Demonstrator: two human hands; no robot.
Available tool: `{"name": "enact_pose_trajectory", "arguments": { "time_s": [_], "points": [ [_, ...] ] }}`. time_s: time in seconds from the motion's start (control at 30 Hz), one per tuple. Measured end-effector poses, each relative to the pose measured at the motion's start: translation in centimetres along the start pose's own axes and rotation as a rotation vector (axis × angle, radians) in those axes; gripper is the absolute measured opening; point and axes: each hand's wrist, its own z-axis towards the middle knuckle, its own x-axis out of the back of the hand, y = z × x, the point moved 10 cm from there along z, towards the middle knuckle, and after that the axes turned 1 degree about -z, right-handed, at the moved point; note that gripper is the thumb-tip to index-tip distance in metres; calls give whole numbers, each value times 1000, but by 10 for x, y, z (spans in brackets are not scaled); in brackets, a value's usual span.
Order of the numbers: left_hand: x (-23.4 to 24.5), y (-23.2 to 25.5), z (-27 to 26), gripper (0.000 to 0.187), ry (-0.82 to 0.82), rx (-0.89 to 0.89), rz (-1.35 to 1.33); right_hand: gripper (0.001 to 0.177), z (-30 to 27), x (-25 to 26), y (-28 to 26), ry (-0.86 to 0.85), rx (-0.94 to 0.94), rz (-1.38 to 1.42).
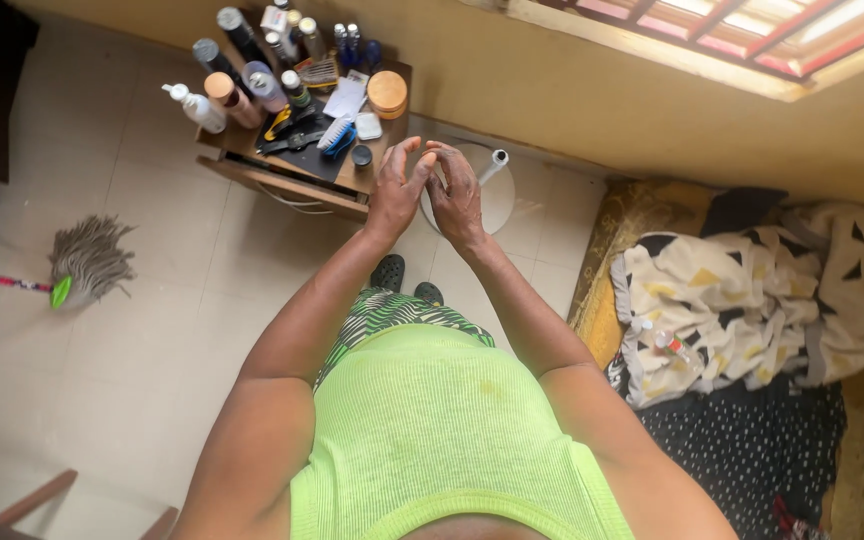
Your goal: The recorder is assembling a mop by inserting the handle into a circular base on the floor.
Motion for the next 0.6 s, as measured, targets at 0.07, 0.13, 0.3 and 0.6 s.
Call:
{"name": "enact_pose_trajectory", "arguments": {
  "time_s": [0.07,0.13,0.3,0.6],
  "points": [
    [19,-3,-11,52,58,14,41,23,-2,-10,-5,-19,36,-64],
    [36,-1,-22,50,106,20,72,19,-3,-21,-14,-63,19,13],
    [68,-1,-50,45,218,16,127,17,-13,-50,-33,-160,58,35],
    [125,-7,-86,46,383,78,159,19,-22,-99,-69,-288,141,73]
  ]
}}
